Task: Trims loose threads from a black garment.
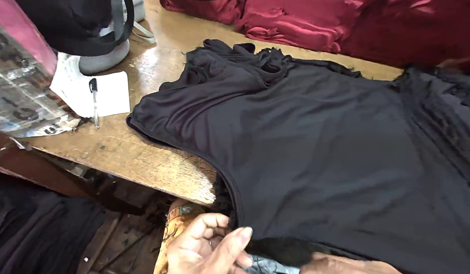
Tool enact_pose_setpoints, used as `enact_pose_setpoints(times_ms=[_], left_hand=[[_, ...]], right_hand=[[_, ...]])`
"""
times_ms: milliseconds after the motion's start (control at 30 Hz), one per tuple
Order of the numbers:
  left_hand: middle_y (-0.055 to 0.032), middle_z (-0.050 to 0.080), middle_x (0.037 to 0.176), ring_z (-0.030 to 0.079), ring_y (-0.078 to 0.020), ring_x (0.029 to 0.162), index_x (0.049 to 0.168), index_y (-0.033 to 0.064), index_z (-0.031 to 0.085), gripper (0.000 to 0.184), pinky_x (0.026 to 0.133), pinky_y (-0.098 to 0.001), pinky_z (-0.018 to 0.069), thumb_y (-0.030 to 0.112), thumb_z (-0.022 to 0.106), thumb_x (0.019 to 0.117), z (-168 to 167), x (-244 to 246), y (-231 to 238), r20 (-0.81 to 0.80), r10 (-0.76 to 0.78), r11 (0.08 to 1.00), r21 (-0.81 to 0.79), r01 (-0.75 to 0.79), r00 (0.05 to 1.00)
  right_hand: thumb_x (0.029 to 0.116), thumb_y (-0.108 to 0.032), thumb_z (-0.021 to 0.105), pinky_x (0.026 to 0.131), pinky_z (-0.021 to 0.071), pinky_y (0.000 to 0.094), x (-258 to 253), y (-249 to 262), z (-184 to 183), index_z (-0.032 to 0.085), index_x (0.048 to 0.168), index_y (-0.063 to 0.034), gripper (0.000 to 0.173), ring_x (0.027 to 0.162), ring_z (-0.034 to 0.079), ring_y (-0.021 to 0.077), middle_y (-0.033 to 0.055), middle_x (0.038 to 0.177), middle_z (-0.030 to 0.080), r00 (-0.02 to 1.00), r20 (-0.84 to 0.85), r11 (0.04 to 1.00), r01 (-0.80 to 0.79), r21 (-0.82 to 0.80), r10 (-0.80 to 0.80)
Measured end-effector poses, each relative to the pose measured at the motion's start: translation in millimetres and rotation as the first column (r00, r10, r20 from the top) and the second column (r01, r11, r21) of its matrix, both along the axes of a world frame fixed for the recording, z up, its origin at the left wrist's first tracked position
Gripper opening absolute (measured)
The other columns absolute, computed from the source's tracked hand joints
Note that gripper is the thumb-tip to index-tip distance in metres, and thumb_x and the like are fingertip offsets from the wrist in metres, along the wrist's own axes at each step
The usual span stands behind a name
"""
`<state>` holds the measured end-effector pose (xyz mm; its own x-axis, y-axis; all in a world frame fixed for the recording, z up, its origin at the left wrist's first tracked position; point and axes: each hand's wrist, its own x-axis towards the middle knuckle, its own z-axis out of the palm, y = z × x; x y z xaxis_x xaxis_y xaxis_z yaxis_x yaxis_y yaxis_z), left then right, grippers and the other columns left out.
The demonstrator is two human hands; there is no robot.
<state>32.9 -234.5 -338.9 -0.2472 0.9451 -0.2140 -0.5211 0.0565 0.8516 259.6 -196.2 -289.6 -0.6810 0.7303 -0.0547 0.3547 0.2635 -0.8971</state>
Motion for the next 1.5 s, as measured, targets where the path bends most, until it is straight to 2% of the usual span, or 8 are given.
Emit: enact_pose_setpoints(times_ms=[167,400,667,1133,1233,1367,1433,1500], left_hand=[[-0.0088,0.073,0.084,0.069,-0.0141,0.057,0.099,-0.0011,0.074,0.006,0.051,-0.0324,0.0633,-0.002,0.071,0.0934,-22.5,1.3,-5.9,-0.022,0.124,0.983,0.138,-0.120,0.992],[-0.0071,0.072,0.087,0.070,-0.0139,0.065,0.102,0.0005,0.072,0.008,0.060,-0.0322,0.0642,0.000,0.066,0.0975,-30.0,-5.5,-20.0,-0.004,0.165,0.959,0.233,-0.160,0.986],[-0.0075,0.070,0.092,0.069,-0.0131,0.065,0.103,0.0006,0.072,0.008,0.060,-0.0306,0.0641,0.002,0.068,0.0971,-29.7,-8.2,-24.2,-0.029,0.166,0.948,0.279,-0.151,0.986],[-0.0078,0.070,0.095,0.069,-0.0119,0.068,0.104,-0.0002,0.071,0.008,0.061,-0.0279,0.0627,0.002,0.067,0.0972,-29.6,-13.4,-27.0,-0.017,0.087,0.953,0.291,-0.078,0.996],[-0.0077,0.070,0.093,0.070,-0.0146,0.067,0.103,0.0003,0.071,0.007,0.061,-0.0322,0.0639,0.001,0.066,0.0975,-27.8,-19.5,-28.7,-0.008,0.041,0.972,0.232,-0.038,0.999],[-0.0064,0.071,0.090,0.069,-0.0133,0.065,0.105,-0.0009,0.067,0.009,0.059,-0.0318,0.0627,-0.004,0.063,0.0973,-30.1,-26.6,-29.9,-0.027,-0.055,0.986,0.155,0.059,0.998],[-0.0052,0.071,0.091,0.066,-0.0104,0.065,0.115,-0.0033,0.066,0.021,0.056,-0.0279,0.0589,-0.008,0.056,0.0965,-33.4,-30.0,-29.5,-0.154,-0.103,0.984,0.128,0.123,0.983],[-0.0015,0.069,0.087,0.062,-0.0068,0.064,0.127,-0.0051,0.067,0.033,0.057,-0.0248,0.0552,-0.006,0.048,0.0993,-36.4,-33.5,-28.6,-0.299,-0.141,0.973,0.133,0.187,0.944]], right_hand=[[0.1107,-0.022,0.042,0.061,0.0501,0.0389,-8.8,12.8,18.6,0.070,0.108,0.0042,0.038,0.075,0.064,0.0261,0.0197,0.086,0.067,0.963,0.270,0.948,-0.076,0.309,-0.011],[0.1091,-0.024,0.047,0.049,0.0436,0.0391,-47.8,34.8,44.1,0.070,0.107,-0.0041,0.031,0.067,0.062,0.0275,0.0124,0.085,0.065,0.835,0.550,0.647,-0.425,0.633,0.010],[0.1072,-0.024,0.044,0.041,0.0360,0.0339,-80.2,51.2,50.1,0.067,0.089,-0.0064,0.035,0.055,0.055,0.0219,0.0058,0.072,0.057,0.743,0.665,0.428,-0.627,0.650,0.078],[0.1015,-0.018,0.046,0.039,0.0306,0.0317,-85.2,60.7,48.3,0.061,0.074,-0.0126,0.032,0.051,0.050,0.0183,0.0018,0.065,0.051,0.678,0.719,0.356,-0.716,0.601,0.151],[0.1062,-0.020,0.047,0.041,0.0369,0.0366,-69.8,59.2,60.1,0.063,0.083,-0.0083,0.031,0.056,0.057,0.0234,0.0068,0.071,0.058,0.697,0.698,0.439,-0.686,0.581,0.166],[0.1103,-0.023,0.043,0.055,0.0476,0.0430,-35.6,47.2,61.1,0.068,0.105,0.0006,0.035,0.071,0.065,0.0290,0.0167,0.085,0.065,0.782,0.543,0.811,-0.512,0.282,0.305],[0.1104,-0.019,0.043,0.067,0.0520,0.0371,-14.5,33.6,39.2,0.069,0.105,0.0051,0.036,0.078,0.065,0.0214,0.0168,0.088,0.068,0.899,0.323,0.948,-0.319,0.017,0.297],[0.1100,-0.016,0.044,0.063,0.0451,0.0208,-1.5,6.6,4.3,0.070,0.106,0.0067,0.035,0.069,0.054,0.0033,0.0050,0.083,0.064,0.990,0.119,0.978,-0.044,-0.204,0.069]])
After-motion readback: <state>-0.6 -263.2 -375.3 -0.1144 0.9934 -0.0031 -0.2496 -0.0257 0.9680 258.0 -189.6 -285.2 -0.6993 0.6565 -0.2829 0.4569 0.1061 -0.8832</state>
